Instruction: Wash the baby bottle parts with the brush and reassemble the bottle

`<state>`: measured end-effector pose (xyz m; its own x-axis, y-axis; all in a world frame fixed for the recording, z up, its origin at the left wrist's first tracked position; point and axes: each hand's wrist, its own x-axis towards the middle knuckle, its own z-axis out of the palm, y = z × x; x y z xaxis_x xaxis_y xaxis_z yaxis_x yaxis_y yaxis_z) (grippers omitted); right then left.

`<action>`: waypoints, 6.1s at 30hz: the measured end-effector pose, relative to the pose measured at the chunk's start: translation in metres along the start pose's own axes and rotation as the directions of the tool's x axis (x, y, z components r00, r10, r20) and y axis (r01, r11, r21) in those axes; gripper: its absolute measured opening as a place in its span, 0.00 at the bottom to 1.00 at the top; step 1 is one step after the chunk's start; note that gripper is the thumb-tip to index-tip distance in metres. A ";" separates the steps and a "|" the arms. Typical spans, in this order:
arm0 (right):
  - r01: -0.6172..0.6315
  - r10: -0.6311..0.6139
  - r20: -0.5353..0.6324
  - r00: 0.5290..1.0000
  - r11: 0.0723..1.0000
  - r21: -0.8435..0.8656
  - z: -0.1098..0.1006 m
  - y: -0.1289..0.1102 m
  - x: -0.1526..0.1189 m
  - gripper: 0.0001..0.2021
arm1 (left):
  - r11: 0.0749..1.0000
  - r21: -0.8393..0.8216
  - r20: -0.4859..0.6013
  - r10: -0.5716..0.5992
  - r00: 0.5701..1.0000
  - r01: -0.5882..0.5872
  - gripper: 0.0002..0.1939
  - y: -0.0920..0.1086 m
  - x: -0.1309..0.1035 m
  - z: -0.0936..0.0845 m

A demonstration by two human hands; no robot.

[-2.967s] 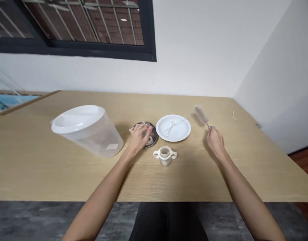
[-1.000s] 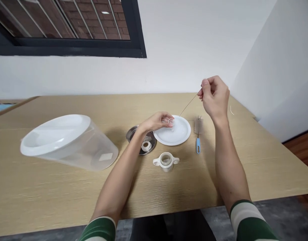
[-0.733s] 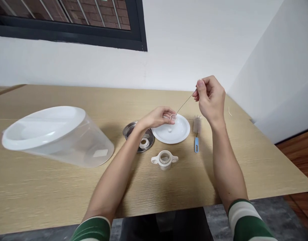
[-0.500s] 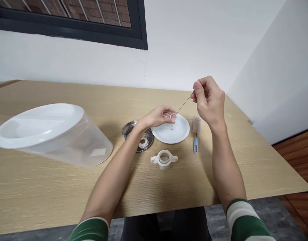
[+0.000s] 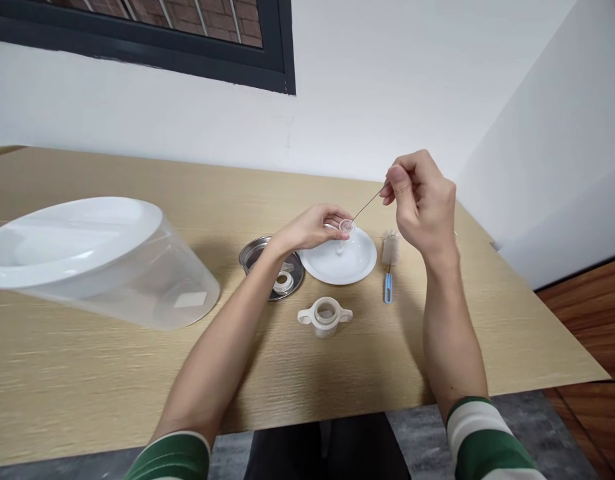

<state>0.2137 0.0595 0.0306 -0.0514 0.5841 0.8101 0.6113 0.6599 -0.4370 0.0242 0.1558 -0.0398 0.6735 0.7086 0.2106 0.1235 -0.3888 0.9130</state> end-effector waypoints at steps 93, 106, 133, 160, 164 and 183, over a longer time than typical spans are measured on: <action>0.103 -0.055 -0.285 0.957 0.983 0.155 0.032 -0.020 -0.003 0.10 | 0.962 0.258 -0.049 0.106 0.993 -0.090 0.20 0.067 -0.045 -0.024; 0.189 -0.044 -0.602 0.797 0.965 0.180 -0.002 -0.033 0.006 0.08 | 0.832 0.449 -0.159 -0.284 0.946 0.325 0.15 0.028 -0.053 -0.073; 0.181 -0.113 -0.553 0.825 0.981 0.070 -0.022 -0.014 0.007 0.09 | 0.383 0.574 -0.358 -0.678 0.642 0.724 0.12 -0.022 -0.046 -0.073; -0.655 0.624 0.199 0.756 0.719 0.232 0.049 0.072 -0.005 0.10 | 0.754 0.600 -0.365 -0.041 0.930 0.269 0.23 0.060 -0.068 -0.070; -0.737 0.710 0.263 0.653 0.676 0.005 0.046 0.095 -0.011 0.07 | 0.736 0.608 -0.365 -0.071 0.928 0.296 0.23 0.063 -0.068 -0.069; -0.477 0.722 0.235 0.651 0.630 -0.614 -0.001 0.082 -0.003 0.21 | 0.782 0.592 -0.528 0.196 0.827 0.193 0.18 0.078 -0.072 -0.061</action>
<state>0.2651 0.1113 -0.0079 0.2221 0.9676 0.1200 0.8939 -0.1529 -0.4213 -0.0590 0.1103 0.0376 0.1964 0.8204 0.5369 0.6580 -0.5163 0.5481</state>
